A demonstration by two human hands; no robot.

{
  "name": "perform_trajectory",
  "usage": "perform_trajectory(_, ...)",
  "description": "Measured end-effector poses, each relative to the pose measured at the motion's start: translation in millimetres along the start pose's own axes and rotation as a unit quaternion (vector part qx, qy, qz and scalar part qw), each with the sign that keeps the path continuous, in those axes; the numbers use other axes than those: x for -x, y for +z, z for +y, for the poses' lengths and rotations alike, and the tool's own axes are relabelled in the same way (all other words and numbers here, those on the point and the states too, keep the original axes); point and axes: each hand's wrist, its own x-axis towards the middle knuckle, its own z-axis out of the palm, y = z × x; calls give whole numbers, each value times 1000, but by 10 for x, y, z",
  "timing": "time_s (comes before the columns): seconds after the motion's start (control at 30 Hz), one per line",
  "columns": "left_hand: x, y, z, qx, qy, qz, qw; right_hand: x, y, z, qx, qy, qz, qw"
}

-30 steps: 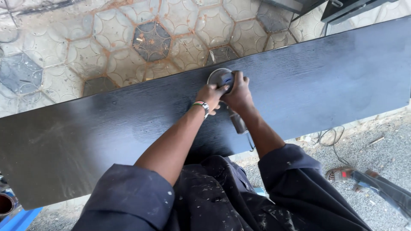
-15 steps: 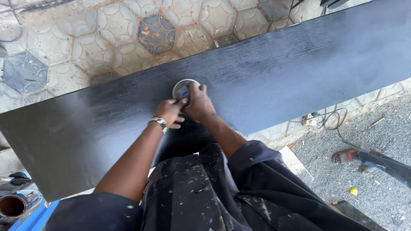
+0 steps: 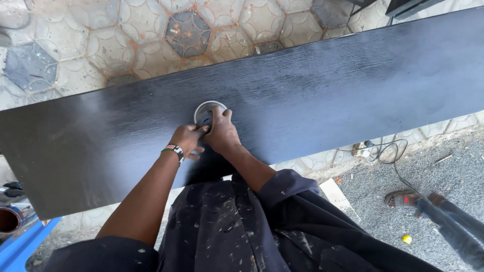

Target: The person uses an orbital sander on a large, dark wooden board, moving the tool across the surface. They periodically wipe the board with their hand to clear dust and check the surface.

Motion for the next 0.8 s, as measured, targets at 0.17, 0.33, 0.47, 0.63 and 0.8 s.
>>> perform_trajectory(0.17, -121, 686, 384, -40, 32, -26, 998, 41, -644, 319, -19, 53, 51, 997)
perform_trajectory(0.33, -252, 1372, 900, -63, 76, -32, 995, -189, -1262, 810, -34, 50, 98, 993)
perform_trajectory(0.47, -144, 1817, 1283, -106, 111, -51, 987, -340, -1646, 1251, -43, 68, 145, 986)
perform_trajectory(0.63, -179, 2173, 1391, -120, 113, -69, 984, -331, -1899, 1560, -56, 76, 158, 983)
perform_trajectory(0.8, -234, 2294, 1284, -100, 97, -76, 987, -143, -2001, 1492, -64, 74, 156, 983)
